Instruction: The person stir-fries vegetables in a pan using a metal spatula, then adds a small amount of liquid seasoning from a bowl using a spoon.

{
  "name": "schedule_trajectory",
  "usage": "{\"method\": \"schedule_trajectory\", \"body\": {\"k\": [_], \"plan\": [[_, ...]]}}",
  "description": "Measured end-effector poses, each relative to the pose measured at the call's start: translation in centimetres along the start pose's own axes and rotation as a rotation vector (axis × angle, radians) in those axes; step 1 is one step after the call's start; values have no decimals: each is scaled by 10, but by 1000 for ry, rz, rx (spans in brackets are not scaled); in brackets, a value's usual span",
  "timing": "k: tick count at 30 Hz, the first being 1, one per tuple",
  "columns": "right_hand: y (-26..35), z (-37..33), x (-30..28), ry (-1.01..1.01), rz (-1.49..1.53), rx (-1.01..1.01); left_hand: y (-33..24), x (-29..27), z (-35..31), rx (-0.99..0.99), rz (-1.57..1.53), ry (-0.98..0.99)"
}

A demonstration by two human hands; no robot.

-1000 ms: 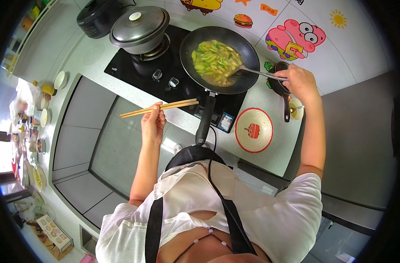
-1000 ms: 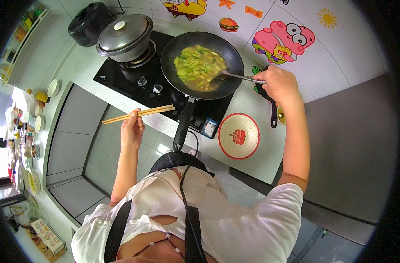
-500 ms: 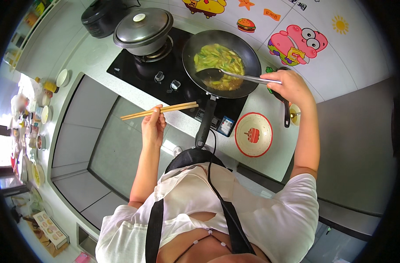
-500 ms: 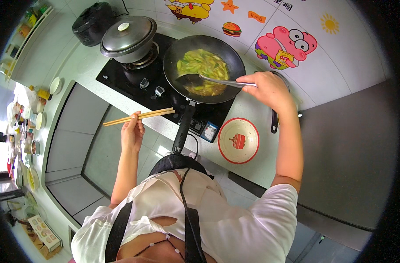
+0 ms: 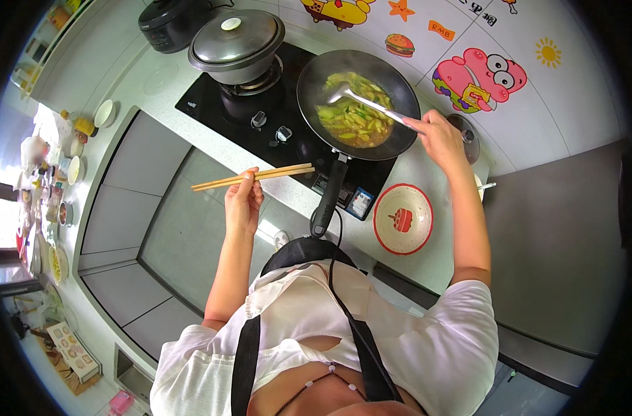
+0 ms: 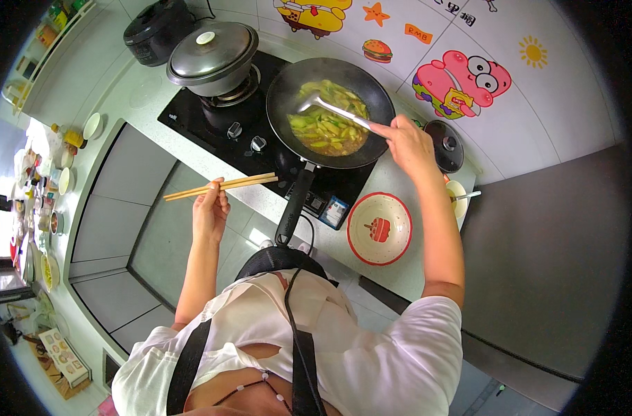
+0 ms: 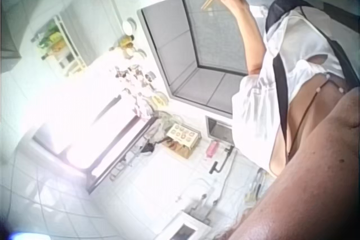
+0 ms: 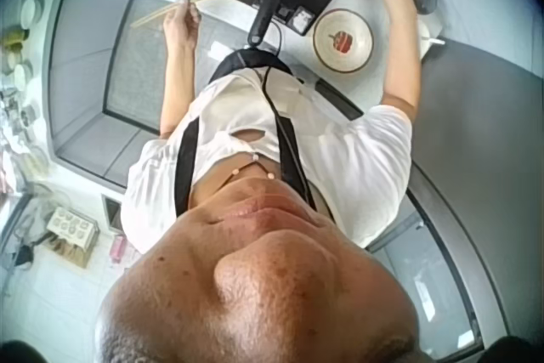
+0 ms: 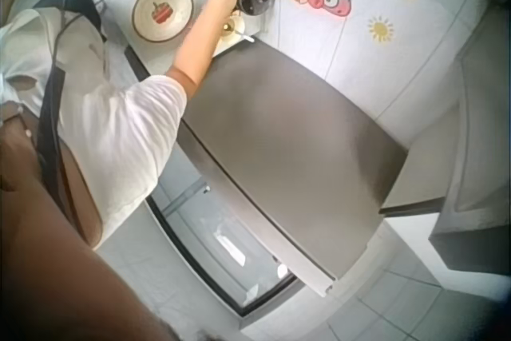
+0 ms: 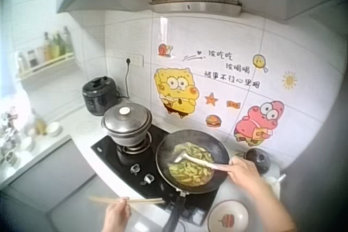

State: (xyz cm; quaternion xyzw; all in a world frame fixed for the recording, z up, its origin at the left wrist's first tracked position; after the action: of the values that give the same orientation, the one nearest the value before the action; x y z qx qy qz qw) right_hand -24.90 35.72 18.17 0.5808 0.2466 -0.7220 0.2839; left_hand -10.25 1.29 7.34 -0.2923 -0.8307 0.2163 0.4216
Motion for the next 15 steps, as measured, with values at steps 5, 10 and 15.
{"method": "schedule_trajectory", "body": {"k": [5,10,15], "plan": [[0,-9,-1,-46,-80,23,1,2,1,-3,12,9],[14,4,30,-102,-75,134,1,7,0,-22,4,15],[16,-16,45,3,-92,189,-3,5,0,-23,12,4]]}}
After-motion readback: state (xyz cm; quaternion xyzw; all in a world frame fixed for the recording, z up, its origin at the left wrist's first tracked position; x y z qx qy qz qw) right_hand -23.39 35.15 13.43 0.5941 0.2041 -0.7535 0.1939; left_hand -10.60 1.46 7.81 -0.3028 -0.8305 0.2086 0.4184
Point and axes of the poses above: each hand's wrist, its own z-axis towards the middle knuckle, its own x-axis out of the palm, y = z × x, the point moved 1 cm from there along z, towards the middle knuckle, and after that the axes turned 15 degrees about -x, right-handed, at the moved point
